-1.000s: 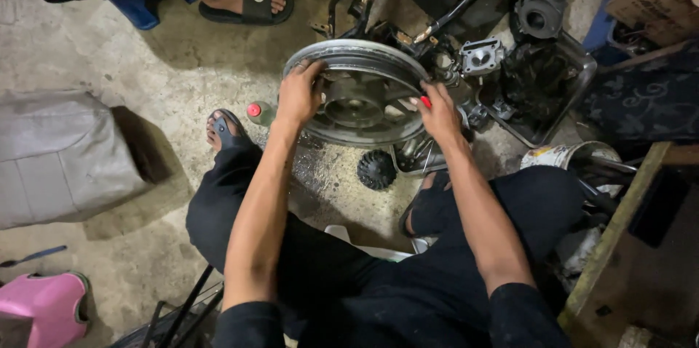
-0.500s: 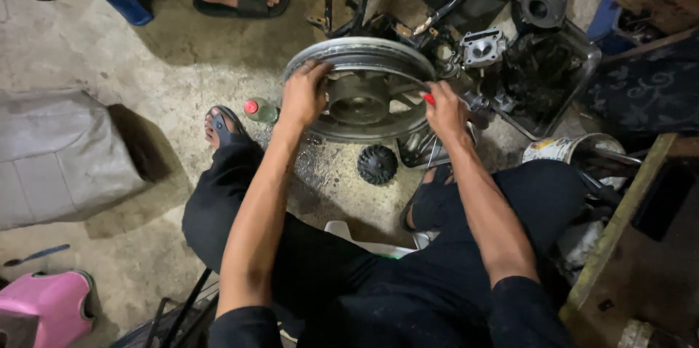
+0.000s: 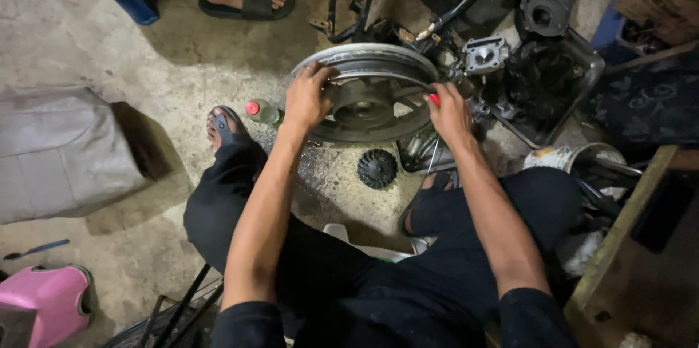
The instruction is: Cleaning the inner surface of a motorcycle wheel rim using a brush and cleaning solution.
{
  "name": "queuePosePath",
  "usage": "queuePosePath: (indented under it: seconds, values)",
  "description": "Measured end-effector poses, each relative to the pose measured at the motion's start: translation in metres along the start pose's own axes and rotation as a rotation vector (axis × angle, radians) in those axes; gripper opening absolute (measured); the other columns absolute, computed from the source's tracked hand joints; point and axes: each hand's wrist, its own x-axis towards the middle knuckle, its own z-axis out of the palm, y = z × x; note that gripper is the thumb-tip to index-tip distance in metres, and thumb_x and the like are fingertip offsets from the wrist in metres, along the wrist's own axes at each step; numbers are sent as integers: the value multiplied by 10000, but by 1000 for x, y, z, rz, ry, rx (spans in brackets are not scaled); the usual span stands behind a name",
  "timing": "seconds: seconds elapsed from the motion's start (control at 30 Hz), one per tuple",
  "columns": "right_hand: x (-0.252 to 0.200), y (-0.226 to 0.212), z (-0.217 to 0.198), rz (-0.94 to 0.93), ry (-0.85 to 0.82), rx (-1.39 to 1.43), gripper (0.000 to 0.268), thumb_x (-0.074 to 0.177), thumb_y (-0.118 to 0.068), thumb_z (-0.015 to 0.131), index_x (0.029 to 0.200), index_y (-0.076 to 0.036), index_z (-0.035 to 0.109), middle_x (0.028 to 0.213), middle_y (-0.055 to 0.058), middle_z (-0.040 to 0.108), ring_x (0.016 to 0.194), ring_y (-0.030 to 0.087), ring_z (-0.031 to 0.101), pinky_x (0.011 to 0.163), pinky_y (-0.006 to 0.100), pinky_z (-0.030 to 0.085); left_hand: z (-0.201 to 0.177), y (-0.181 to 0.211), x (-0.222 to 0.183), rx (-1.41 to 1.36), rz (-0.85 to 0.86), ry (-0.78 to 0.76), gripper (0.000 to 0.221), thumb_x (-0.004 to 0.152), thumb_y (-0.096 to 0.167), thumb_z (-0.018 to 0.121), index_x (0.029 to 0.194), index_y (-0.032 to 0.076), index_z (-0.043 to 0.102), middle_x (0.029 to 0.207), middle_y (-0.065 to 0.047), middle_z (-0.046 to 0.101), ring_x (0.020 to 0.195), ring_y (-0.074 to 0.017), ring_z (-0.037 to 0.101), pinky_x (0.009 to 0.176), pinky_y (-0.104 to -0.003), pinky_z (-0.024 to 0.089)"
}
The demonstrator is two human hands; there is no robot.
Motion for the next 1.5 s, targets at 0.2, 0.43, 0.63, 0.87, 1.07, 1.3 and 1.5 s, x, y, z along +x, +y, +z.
queuePosePath:
  seconds: [0.2,0.43,0.63,0.87,1.07,1.3,1.5]
  values:
    - [-5,-13,-9,41,-12,114,364,1001,-321,717,1315,-152,647,1160,109,627,1073,425,682,829,558,583,3,-17,-1,-5,-42,-36,357,835,261,782,1178,257,683,1107,-53,616,1074,-352,640,894,-525,571]
    - [-11,-19,-5,65,-43,108,380,1005,-380,701,1332,-200,631,1169,94,609,1089,406,675,832,571,585,-4,-14,-7,45,-41,-23,466,832,282,761,1279,247,635,1140,-86,582,1092,-386,613,899,-579,546]
    - [-12,-26,0,11,-2,1,288,973,-293,693,1249,-212,669,1055,55,617,930,395,712,761,568,604,9,-29,-3,88,-46,-22,586,791,224,773,1354,218,610,1200,-95,593,1115,-385,617,919,-573,535]
    - [-10,1,16,-72,76,-132,240,980,-278,670,1185,-153,663,1005,100,621,812,452,712,681,602,593,17,-41,-9,-67,-19,107,325,859,237,781,1163,180,681,1020,-118,620,969,-404,673,844,-509,563]
    - [-4,25,17,-125,91,-115,229,993,-273,672,1183,-144,667,997,96,608,861,430,702,702,559,588,23,-52,-5,-48,-49,36,206,879,252,777,1033,158,677,1045,-141,638,917,-452,689,799,-543,580]
    - [4,30,2,-160,11,-30,218,1000,-350,692,1145,-187,690,967,67,605,863,416,693,711,549,586,37,-83,-3,-37,-88,-66,103,872,285,774,949,248,719,945,-75,666,890,-381,725,796,-490,604]
    - [25,33,-24,-260,-101,146,137,923,-196,756,992,-79,734,838,161,634,866,465,674,738,528,544,0,-44,-9,-102,-184,-145,128,852,327,812,908,217,774,868,-104,697,878,-401,722,811,-512,593]
